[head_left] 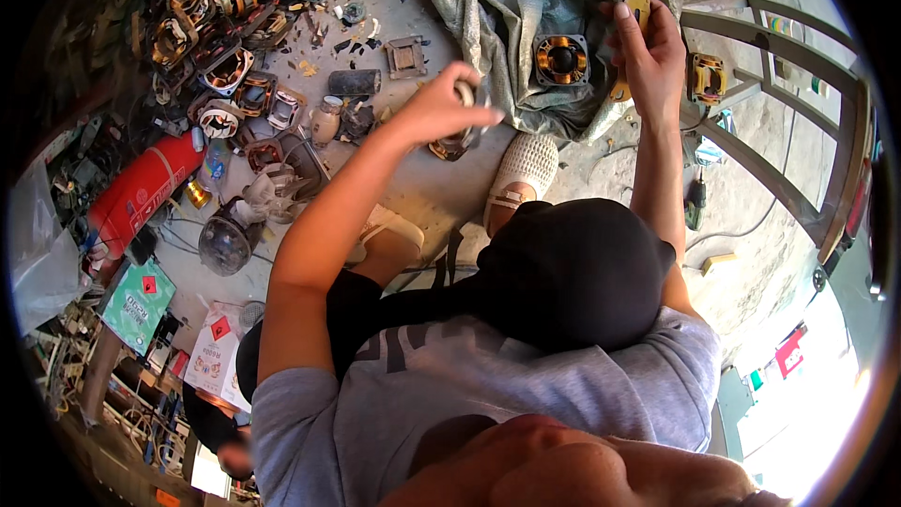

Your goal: The person sorts through and disassembles several electric motor components by hand, using a utility knife to pry parts and pliers to pull at wiring before placing items into a large bag.

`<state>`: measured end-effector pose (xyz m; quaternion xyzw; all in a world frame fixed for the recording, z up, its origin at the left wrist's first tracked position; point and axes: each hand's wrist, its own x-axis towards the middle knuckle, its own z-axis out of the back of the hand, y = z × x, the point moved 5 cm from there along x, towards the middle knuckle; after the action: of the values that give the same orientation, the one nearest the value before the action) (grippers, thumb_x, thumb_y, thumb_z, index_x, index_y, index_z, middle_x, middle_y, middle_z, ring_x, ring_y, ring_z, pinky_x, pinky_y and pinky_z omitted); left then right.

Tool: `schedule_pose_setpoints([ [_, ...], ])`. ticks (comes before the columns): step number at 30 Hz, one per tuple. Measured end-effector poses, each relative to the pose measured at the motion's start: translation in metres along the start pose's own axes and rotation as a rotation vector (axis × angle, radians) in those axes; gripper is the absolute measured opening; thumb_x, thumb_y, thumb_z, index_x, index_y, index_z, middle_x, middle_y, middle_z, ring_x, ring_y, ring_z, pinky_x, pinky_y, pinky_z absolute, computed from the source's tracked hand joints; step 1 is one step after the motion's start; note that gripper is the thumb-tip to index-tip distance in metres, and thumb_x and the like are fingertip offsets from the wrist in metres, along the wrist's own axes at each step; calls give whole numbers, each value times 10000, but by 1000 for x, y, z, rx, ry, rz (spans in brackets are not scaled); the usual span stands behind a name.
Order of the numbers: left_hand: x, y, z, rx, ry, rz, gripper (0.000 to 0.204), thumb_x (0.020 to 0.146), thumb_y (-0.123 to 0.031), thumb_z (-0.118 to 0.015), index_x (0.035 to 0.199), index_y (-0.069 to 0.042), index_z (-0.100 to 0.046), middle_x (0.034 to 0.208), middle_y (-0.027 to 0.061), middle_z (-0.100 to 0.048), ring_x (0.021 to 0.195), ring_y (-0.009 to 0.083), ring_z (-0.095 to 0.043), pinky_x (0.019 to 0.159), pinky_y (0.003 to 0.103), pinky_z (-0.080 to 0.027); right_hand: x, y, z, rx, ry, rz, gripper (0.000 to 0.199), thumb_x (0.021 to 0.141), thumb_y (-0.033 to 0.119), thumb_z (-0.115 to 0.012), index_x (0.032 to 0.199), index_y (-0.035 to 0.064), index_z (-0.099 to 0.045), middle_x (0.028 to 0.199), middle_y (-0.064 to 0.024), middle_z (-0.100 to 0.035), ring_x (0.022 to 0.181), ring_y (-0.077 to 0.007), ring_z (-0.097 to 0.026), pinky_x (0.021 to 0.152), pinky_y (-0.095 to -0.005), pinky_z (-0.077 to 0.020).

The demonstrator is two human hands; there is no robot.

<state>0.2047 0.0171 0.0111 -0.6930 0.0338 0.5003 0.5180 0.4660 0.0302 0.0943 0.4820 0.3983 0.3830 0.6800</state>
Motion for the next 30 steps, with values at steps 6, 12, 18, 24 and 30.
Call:
schedule_pose_setpoints([
  [6,47,-74,-28,-267,-76,-184,961,762,-590,-731,1421,-34,-304,1328,264,-461,1146,305,-564,865,388,-519,1,4,-8,64,7,8,250,941,221,-643,1081,26,-572,929,-24,-699,674,-53,-594,532,-189,-452],
  [12,7,12,-45,715,-317,-164,757,791,-559,-673,1354,-101,-458,1390,198,-370,1222,394,-441,960,519,-421,3,-7,0,-5,-14,21,256,944,231,-638,1071,17,-581,929,-31,-701,679,-56,-598,520,-194,-459],
  [18,-18,114,-77,1332,-512,-521,704,670,-306,-766,1320,-216,-509,1389,164,-352,1264,420,-341,995,583,-347,8,1,-10,22,60,27,260,948,223,-630,1089,13,-570,953,-42,-705,673,-62,-597,527,-198,-465],
  [24,-13,96,-55,393,-239,-105,681,731,-238,-733,1354,-183,-466,1329,144,-421,1215,321,-410,938,474,-419,8,-1,-1,19,3,4,257,947,219,-635,1092,17,-568,939,-27,-700,660,-47,-573,525,-181,-443],
  [30,-8,-9,-56,-453,-5,-56,879,830,-452,-721,1476,-101,-240,1306,167,-479,1088,236,-565,845,342,-500,6,1,-3,25,-13,2,257,947,221,-636,1092,18,-573,941,-30,-697,662,-40,-569,522,-178,-436],
])
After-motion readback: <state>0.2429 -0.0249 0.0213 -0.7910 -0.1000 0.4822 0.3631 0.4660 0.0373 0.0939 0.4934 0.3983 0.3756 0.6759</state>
